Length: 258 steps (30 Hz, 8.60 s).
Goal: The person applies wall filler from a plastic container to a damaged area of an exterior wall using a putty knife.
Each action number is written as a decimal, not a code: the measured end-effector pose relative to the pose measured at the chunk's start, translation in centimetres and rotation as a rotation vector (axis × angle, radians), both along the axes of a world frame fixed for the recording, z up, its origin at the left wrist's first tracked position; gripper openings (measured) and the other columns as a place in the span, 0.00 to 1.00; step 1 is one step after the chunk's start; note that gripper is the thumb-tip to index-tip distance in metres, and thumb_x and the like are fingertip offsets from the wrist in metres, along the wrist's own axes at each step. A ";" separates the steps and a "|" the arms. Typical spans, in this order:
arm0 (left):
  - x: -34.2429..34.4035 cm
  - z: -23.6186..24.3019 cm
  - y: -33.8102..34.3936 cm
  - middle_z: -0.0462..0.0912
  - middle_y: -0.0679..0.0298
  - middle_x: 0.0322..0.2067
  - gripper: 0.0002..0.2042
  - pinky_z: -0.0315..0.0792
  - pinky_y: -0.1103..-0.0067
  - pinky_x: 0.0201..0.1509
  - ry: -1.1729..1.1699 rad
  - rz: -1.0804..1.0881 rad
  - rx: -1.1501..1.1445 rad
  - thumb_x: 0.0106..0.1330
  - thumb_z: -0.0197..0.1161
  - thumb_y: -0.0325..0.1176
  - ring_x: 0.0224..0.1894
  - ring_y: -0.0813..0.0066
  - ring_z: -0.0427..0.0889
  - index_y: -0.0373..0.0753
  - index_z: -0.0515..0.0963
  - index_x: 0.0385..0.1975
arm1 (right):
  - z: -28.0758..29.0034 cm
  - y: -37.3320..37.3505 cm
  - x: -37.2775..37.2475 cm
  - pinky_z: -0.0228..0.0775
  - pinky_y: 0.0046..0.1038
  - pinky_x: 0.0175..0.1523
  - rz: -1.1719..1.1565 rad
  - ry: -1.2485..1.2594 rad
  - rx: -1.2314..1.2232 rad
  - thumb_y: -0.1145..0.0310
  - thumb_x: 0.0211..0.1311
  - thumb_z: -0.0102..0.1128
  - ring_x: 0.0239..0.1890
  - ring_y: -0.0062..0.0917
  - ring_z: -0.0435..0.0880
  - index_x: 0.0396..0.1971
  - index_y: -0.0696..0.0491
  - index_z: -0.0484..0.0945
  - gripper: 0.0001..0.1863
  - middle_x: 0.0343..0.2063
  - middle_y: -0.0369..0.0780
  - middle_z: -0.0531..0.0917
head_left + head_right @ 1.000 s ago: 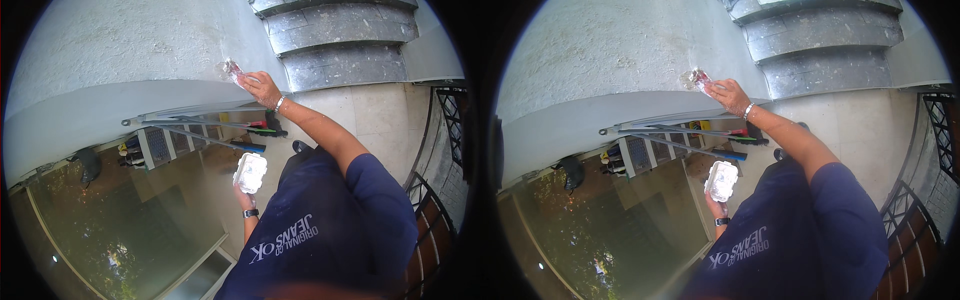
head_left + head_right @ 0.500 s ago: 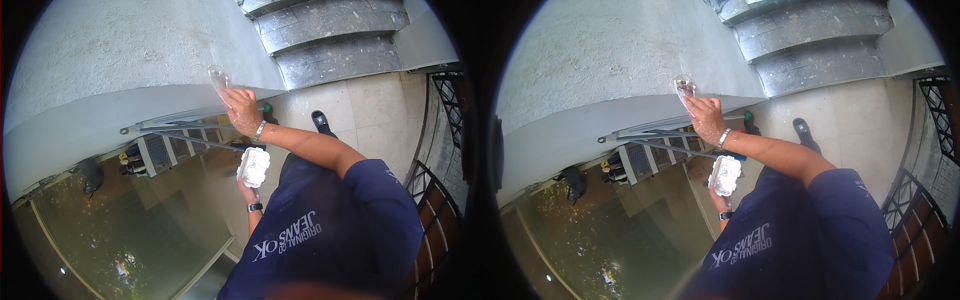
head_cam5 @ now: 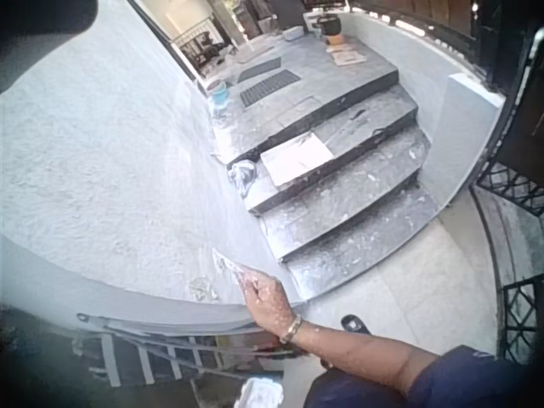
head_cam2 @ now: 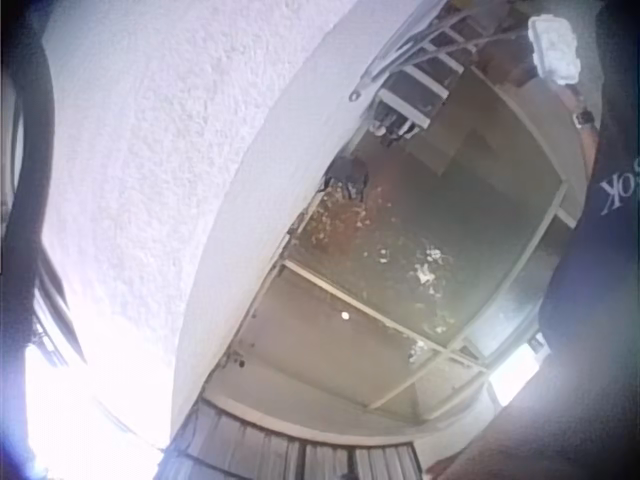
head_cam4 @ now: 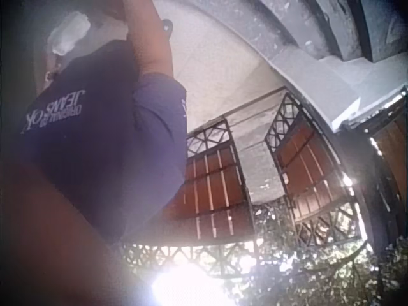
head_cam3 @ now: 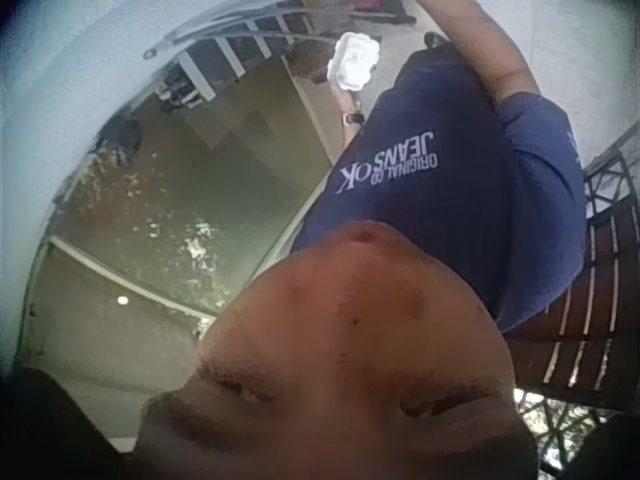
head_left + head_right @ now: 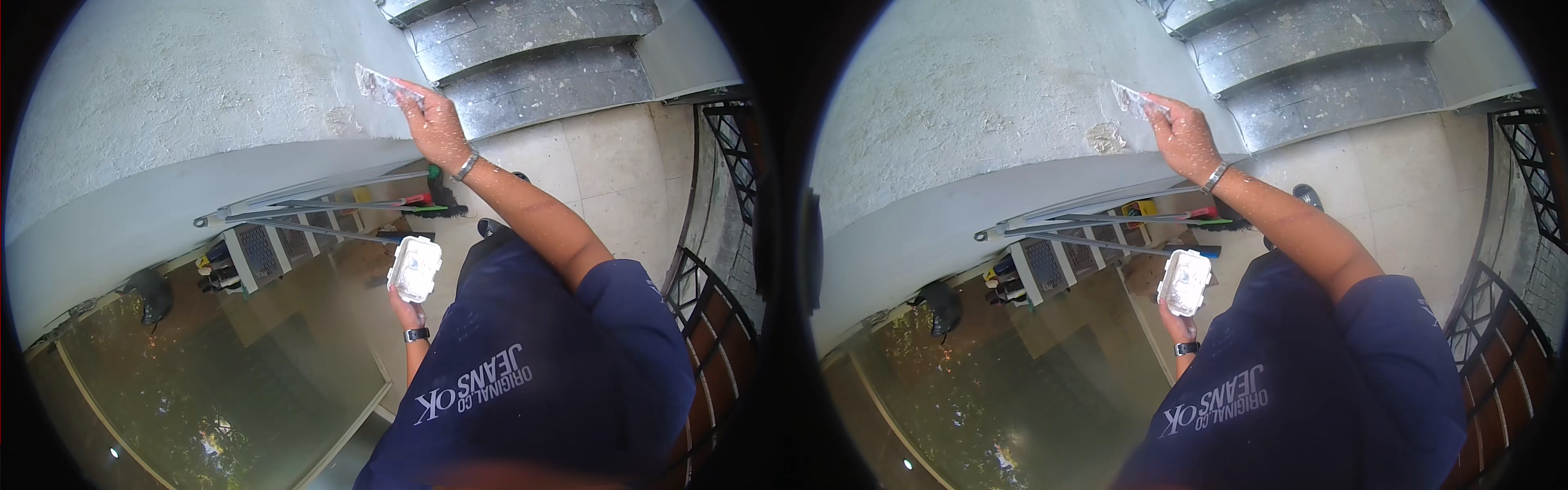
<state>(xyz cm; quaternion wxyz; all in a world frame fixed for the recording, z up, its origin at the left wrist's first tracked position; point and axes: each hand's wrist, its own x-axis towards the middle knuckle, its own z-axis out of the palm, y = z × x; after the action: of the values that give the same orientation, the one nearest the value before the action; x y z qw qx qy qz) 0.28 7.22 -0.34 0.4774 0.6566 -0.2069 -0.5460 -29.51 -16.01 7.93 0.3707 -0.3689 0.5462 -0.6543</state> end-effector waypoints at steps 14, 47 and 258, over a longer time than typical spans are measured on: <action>-0.4 -0.4 1.4 0.69 0.54 0.60 0.24 0.71 0.66 0.59 0.000 0.019 -0.007 0.73 0.38 0.43 0.59 0.60 0.73 0.35 0.60 0.63 | 5.6 -4.9 3.9 0.68 0.38 0.45 0.258 0.617 0.025 0.69 0.59 0.50 0.32 0.38 0.82 0.30 0.58 0.81 0.11 0.26 0.43 0.83; -1.0 -5.1 1.9 0.71 0.52 0.58 0.24 0.76 0.65 0.54 0.137 0.106 -0.130 0.73 0.42 0.43 0.57 0.59 0.75 0.33 0.60 0.61 | 7.5 -7.3 -2.2 0.76 0.31 0.39 -0.002 0.110 -0.132 0.65 0.61 0.55 0.29 0.33 0.85 0.31 0.60 0.82 0.13 0.26 0.48 0.85; -4.7 -3.9 10.7 0.72 0.54 0.58 0.23 0.71 0.67 0.60 0.095 0.387 -0.179 0.73 0.39 0.42 0.59 0.61 0.73 0.34 0.62 0.61 | 3.1 -14.6 0.9 0.76 0.31 0.31 0.477 0.339 0.072 0.64 0.55 0.54 0.21 0.34 0.82 0.18 0.62 0.80 0.16 0.17 0.48 0.81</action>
<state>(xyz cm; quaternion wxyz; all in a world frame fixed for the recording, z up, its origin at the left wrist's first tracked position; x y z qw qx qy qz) -4.40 17.89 -4.27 0.6390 0.6126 -0.1017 -0.4539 -28.59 -30.57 11.00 0.4305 -0.5776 0.5209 -0.4580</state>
